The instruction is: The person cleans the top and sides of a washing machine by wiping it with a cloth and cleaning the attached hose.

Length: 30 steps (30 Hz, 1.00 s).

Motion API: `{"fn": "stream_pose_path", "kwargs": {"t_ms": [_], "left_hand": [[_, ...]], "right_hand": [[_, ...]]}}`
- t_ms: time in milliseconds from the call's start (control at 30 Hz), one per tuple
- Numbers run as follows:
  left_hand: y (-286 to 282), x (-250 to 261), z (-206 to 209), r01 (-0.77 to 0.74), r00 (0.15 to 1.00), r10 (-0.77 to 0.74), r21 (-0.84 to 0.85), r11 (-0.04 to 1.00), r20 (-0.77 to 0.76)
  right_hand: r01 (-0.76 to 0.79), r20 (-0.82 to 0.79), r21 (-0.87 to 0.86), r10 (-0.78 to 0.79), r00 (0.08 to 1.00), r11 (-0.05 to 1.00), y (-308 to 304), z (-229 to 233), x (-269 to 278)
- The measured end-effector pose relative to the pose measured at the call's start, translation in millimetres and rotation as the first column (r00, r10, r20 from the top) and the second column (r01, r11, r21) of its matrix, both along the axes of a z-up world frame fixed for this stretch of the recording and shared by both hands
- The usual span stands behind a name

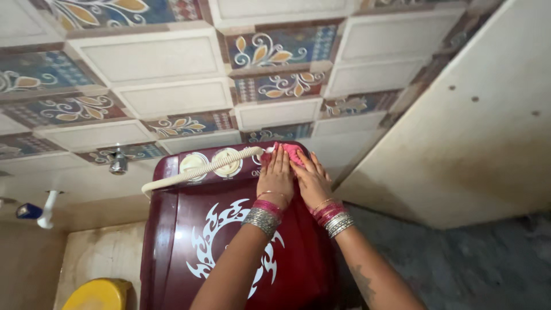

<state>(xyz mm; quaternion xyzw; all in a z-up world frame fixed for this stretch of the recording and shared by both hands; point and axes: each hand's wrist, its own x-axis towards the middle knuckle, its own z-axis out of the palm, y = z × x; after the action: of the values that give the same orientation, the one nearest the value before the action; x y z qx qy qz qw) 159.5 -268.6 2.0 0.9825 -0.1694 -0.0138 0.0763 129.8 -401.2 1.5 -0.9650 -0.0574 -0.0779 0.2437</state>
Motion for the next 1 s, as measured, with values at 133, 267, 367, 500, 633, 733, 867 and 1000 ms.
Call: {"fn": "stream_pose_path", "kwargs": {"t_ms": [133,267,367,500,633,733,867,1000], "left_hand": [[-9.3,9.8,0.0,-0.066,0.998,0.068,0.115,0.991,-0.007],[-11.6,-5.9,-8.1,-0.093,0.996,0.092,0.034,0.995,0.009],[-12.3,-11.4,-4.9,-0.116,0.993,0.114,0.052,0.992,0.033],[-0.9,-33.2,8.7,-0.074,0.997,0.074,0.192,0.979,0.007],[22.6,-101.5,14.8,-0.015,0.999,0.011,0.13,0.991,0.034],[48.3,-145.2,19.5,-0.015,1.0,0.014,0.069,0.998,0.014],[106.9,-168.2,23.7,0.037,0.997,-0.035,0.035,0.999,-0.063],[161.3,-160.4,18.4,-0.061,0.99,0.051,-0.078,0.995,-0.129]], "right_hand": [[-0.064,0.086,0.007,0.064,0.994,0.998,-11.5,-35.3,26.4],[-0.121,0.203,0.071,0.104,0.974,0.99,-15.4,-52.2,18.0],[-0.111,0.204,0.072,0.094,0.974,0.991,-12.0,-46.1,9.7],[-0.074,0.142,0.001,0.073,0.987,0.997,-5.1,-24.3,-22.8],[-0.088,0.143,-0.065,0.096,0.985,0.994,19.8,9.0,-86.5],[-0.08,0.107,-0.052,0.086,0.991,0.995,49.7,27.8,-127.3],[-0.092,-0.021,-0.166,0.09,0.996,0.982,105.2,36.8,-152.8],[-0.225,0.034,-0.12,0.23,0.973,0.967,149.4,41.4,-140.3]]}}
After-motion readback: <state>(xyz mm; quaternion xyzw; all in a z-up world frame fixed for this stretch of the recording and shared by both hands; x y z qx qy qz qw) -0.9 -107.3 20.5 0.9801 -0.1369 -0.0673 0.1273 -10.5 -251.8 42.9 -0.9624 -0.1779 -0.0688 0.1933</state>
